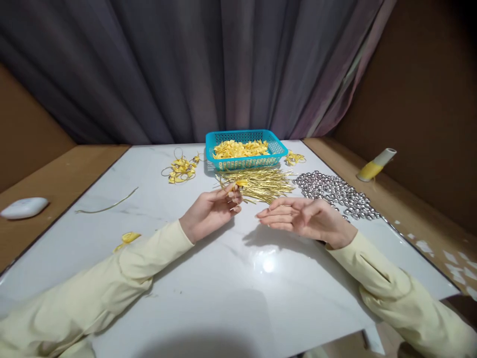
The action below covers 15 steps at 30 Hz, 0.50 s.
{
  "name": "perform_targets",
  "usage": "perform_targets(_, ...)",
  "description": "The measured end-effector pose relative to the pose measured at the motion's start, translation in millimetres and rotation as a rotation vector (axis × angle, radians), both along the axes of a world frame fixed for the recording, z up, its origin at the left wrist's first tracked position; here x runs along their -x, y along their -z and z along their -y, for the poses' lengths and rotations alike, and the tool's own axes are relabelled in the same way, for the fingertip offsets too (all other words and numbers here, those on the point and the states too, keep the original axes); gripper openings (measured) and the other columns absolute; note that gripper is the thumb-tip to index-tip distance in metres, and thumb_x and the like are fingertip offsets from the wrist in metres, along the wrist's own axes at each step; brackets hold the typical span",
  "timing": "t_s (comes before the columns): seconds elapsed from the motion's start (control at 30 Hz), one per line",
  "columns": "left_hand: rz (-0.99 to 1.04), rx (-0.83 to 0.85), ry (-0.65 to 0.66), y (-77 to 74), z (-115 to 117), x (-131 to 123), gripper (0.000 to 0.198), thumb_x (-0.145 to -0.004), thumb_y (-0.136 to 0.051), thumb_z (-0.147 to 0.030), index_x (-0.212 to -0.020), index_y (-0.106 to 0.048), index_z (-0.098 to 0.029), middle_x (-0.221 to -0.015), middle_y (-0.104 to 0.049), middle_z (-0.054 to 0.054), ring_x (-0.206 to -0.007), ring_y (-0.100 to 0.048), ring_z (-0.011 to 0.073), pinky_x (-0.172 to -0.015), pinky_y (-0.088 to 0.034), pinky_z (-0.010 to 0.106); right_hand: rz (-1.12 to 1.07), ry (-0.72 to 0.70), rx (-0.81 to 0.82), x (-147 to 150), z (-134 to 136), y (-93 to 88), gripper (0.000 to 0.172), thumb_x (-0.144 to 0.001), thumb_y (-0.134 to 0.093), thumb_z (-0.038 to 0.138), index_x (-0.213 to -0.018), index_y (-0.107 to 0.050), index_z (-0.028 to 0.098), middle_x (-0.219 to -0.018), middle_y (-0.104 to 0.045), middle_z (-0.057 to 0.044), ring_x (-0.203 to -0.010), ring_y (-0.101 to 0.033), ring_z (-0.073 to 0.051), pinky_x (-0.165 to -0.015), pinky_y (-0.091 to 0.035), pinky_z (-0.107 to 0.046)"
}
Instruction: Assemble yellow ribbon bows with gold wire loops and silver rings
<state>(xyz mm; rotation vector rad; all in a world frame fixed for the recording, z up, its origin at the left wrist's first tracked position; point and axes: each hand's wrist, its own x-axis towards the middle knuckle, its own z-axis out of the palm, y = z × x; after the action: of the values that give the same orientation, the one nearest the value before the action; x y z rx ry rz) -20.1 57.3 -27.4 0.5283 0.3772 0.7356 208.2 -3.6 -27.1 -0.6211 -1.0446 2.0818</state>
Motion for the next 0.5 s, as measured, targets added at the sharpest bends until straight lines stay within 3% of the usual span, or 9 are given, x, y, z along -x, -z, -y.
perform_targets(0.2,-0.045,0.049,0.068,30.1,-1.0,-1.3,0.006,-0.07,-0.058,-0.005,-0.074,-0.058,-0.01,-0.066,-0.048,0.002,-0.063,-0.048,0.0106,-0.059,-0.041,0.022,0.072,-0.06,0.002,3.0,5.8,-4.1,0.035,-0.07,-0.053,0.002,-0.103,-0.058,0.014,-0.121,-0.056,-0.01,-0.119,-0.045,-0.02,-0.104,-0.03,-0.035)
perform_targets(0.37,-0.073,-0.012,0.166,32.8,7.2,-3.5,0.008,-0.069,-0.056,-0.001,-0.068,-0.057,-0.009,-0.065,-0.046,0.002,-0.063,-0.047,0.0102,-0.061,-0.04,0.022,0.085,-0.072,0.041,2.9,5.8,1.4,0.028,-0.079,-0.055,0.011,-0.107,-0.058,0.013,-0.122,-0.056,-0.011,-0.117,-0.047,-0.019,-0.102,-0.034,-0.032)
perform_targets(0.5,-0.104,-0.04,0.171,34.0,9.2,-4.3,0.006,-0.069,-0.058,-0.003,-0.069,-0.058,-0.009,-0.065,-0.045,0.003,-0.064,-0.047,0.0111,-0.062,-0.04,0.022,0.134,-0.043,0.068,3.6,6.3,3.8,0.024,-0.082,-0.055,0.015,-0.104,-0.061,0.011,-0.115,-0.06,-0.013,-0.11,-0.054,-0.019,-0.097,-0.04,-0.03)
